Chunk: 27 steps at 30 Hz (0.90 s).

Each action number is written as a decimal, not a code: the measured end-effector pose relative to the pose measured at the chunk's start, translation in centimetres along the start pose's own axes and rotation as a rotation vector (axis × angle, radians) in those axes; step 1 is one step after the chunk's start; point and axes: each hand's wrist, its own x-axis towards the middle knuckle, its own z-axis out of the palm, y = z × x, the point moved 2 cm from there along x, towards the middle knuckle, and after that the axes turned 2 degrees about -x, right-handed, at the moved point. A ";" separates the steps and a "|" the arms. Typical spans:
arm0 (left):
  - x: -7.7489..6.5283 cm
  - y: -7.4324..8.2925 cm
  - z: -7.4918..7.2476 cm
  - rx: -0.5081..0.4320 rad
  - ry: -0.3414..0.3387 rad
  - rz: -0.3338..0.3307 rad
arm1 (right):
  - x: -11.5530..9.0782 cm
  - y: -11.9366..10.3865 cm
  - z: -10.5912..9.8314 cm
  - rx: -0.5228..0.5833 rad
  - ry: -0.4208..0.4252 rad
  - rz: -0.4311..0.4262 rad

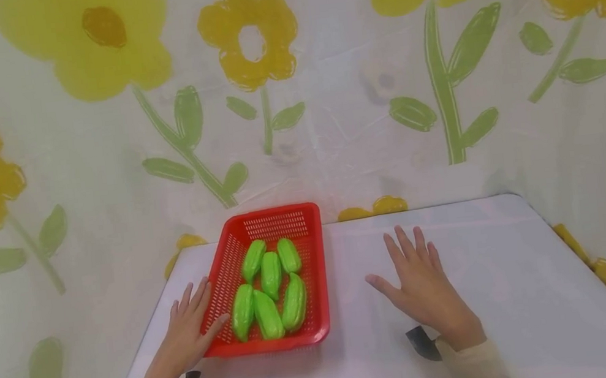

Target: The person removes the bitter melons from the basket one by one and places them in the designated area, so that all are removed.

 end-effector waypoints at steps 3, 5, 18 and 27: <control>0.0 -0.1 0.1 -0.019 -0.002 0.010 | 0.3 -0.1 0.0 0.014 0.024 -0.024; 0.0 0.0 0.1 -0.023 -0.002 0.012 | 0.4 0.0 0.0 0.024 0.039 -0.044; 0.2 -0.4 0.3 -0.064 -0.035 0.011 | 1.6 -1.1 -0.3 0.309 0.153 -0.057; 0.2 -0.6 0.7 -0.066 -0.036 0.000 | 4.1 -3.8 -0.4 0.534 0.115 -0.024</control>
